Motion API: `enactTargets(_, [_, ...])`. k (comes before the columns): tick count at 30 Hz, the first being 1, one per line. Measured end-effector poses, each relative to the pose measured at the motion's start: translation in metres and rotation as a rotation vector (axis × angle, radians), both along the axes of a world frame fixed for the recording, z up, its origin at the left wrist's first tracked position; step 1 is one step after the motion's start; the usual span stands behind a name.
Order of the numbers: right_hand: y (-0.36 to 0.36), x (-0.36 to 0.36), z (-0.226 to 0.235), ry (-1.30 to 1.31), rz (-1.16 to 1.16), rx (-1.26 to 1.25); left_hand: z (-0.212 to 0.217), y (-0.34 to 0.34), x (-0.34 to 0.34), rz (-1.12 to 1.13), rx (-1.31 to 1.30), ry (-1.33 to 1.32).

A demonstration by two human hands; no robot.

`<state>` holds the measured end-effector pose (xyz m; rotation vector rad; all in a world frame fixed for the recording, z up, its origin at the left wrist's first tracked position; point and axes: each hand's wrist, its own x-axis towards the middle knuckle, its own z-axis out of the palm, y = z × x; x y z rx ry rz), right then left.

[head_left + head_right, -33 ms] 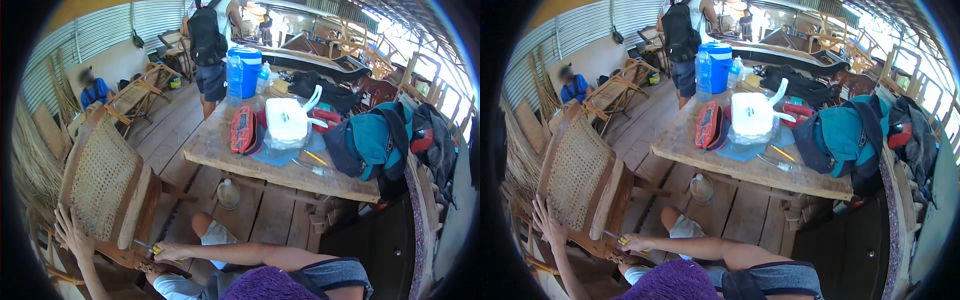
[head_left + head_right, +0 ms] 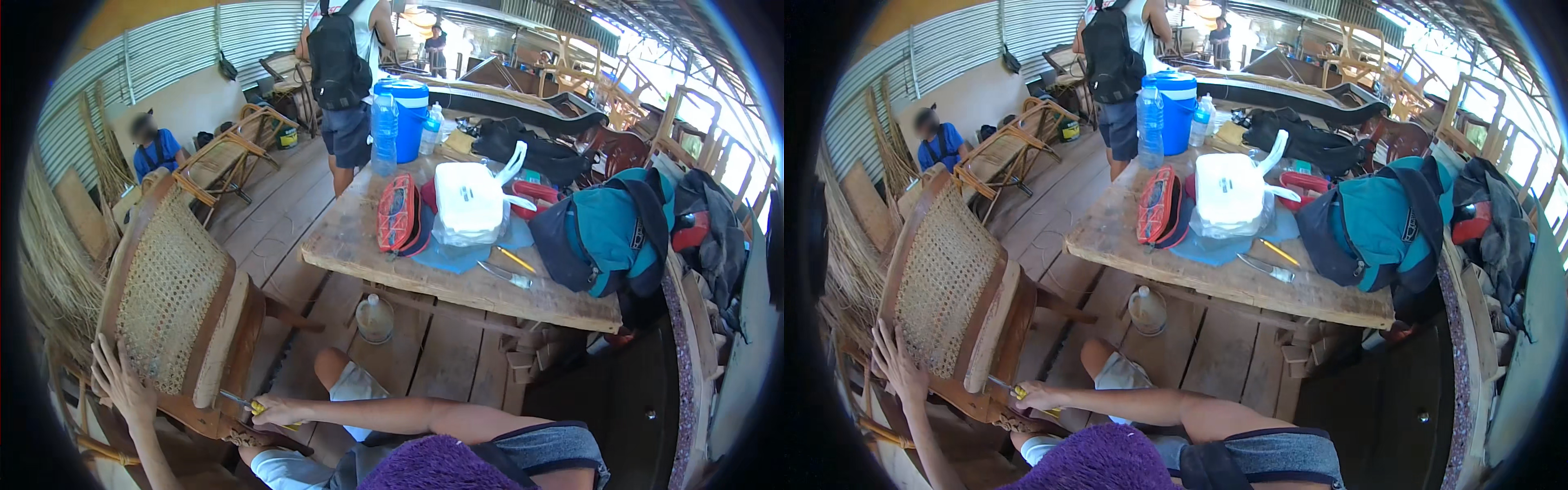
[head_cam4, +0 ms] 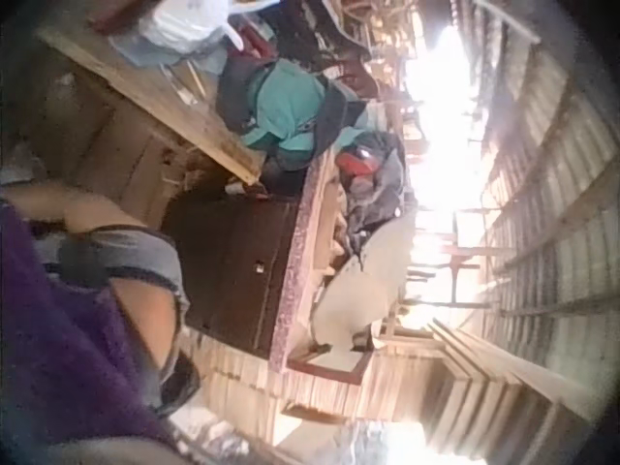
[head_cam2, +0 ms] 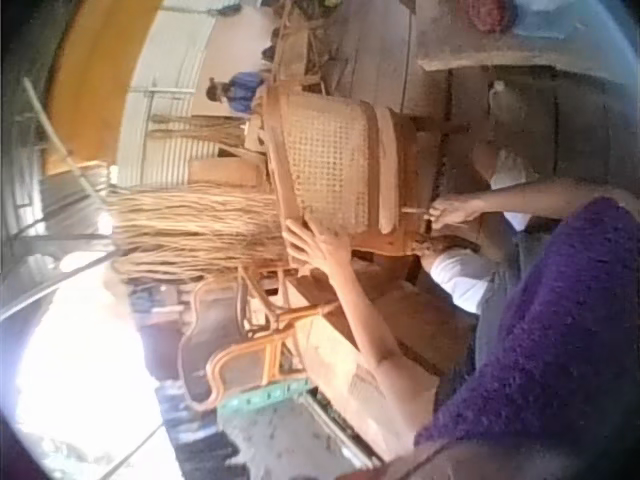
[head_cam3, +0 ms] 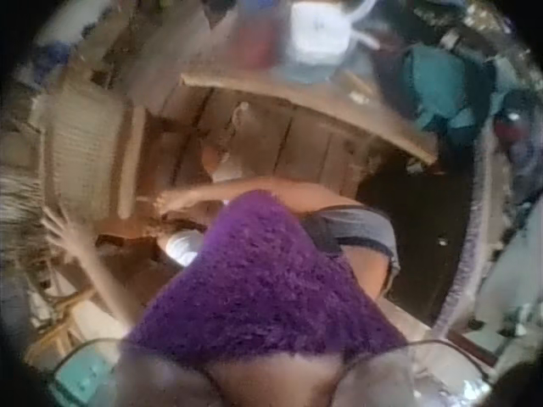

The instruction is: Repairing and refinishing a wooden chair by marking the frame and trimming cane webbing.

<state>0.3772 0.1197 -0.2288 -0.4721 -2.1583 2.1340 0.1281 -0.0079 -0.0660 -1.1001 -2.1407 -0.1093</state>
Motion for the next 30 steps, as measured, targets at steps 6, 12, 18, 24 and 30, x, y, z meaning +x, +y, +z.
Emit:
enactTargets(6, [0.002, 0.007, -0.007, 0.08, -0.071, 0.048, 0.004, 0.001, 0.012, -0.006, 0.026, 0.002])
enactTargets(12, [0.014, 0.115, 0.103, 0.07, 0.024, -0.154, 0.03, 0.006, -0.012, 0.163, 0.018, -0.165])
enactTargets(18, [0.078, 0.318, 0.29, 0.135, -0.602, 0.935, 0.017, 0.004, -0.021, 0.108, 0.036, -0.051])
enactTargets(24, [0.246, 0.448, 0.435, -1.022, -1.156, 1.58, -0.016, 0.004, 0.002, 0.03, 0.006, 0.128])
enactTargets(30, [0.321, 0.559, 0.377, -1.531, -1.192, 0.821, -0.054, 0.005, 0.003, -0.262, 0.232, -0.554])
